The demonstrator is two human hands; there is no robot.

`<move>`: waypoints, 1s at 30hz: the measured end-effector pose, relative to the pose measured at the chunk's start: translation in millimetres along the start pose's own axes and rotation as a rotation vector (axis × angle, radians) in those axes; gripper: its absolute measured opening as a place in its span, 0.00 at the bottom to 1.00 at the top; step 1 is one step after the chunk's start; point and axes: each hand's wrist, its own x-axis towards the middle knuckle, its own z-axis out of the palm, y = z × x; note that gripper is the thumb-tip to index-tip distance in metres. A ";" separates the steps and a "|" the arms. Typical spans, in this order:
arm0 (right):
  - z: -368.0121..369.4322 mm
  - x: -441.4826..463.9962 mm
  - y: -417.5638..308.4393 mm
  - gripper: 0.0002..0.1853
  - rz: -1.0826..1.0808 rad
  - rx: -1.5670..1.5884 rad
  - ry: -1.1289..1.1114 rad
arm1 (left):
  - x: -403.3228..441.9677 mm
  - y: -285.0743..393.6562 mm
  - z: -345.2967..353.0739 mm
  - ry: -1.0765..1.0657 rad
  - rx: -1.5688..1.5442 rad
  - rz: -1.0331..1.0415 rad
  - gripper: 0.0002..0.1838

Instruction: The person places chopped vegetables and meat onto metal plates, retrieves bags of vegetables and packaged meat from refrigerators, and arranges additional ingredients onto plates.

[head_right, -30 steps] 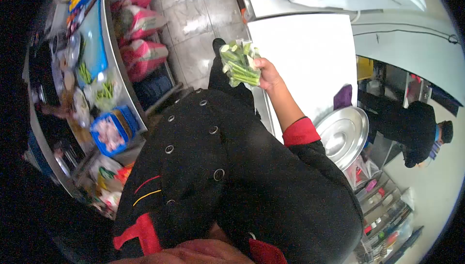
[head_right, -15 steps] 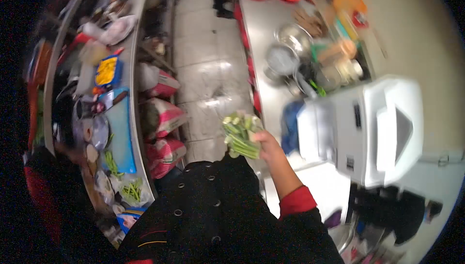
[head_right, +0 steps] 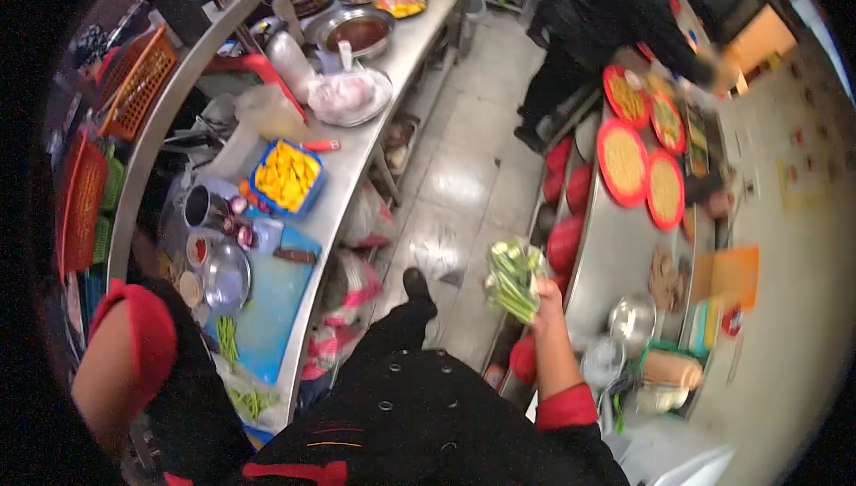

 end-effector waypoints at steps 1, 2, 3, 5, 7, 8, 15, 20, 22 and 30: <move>-4.2 22.3 -9.4 0.47 0.019 -0.036 0.011 | -4.2 -31.4 -3.1 0.032 0.031 -0.029 0.17; -18.3 35.9 -17.9 0.47 0.077 -0.025 0.055 | -12.5 -50.5 -2.1 0.049 0.058 -0.068 0.17; -29.0 57.5 -27.7 0.47 0.126 -0.014 0.101 | -26.5 -80.5 1.0 0.090 0.086 -0.160 0.18; -9.1 106.3 -46.7 0.45 0.052 -0.068 0.083 | -79.9 -136.5 23.3 0.140 0.133 -0.639 0.18; -11.3 149.5 -59.6 0.44 0.051 -0.054 0.100 | -164.0 -206.8 57.4 -0.264 -0.079 -0.956 0.25; -19.5 171.4 -63.9 0.44 0.034 -0.048 0.123 | -193.1 -231.9 81.4 -0.336 -0.254 -1.238 0.16; -8.4 365.4 -114.5 0.43 0.042 -0.071 0.108 | -312.1 -345.0 151.3 -0.776 -0.517 -1.505 0.17; -38.2 560.8 -143.6 0.42 0.245 -0.006 0.016 | -351.4 -433.1 168.0 -0.675 -0.400 -1.793 0.18; -47.1 630.2 -155.5 0.42 0.356 0.035 -0.027 | -357.1 -473.7 172.3 -0.595 -0.360 -1.831 0.17; 77.1 968.5 -170.0 0.42 0.320 -0.557 -0.171 | -367.8 -601.9 158.4 -0.412 0.113 -1.871 0.17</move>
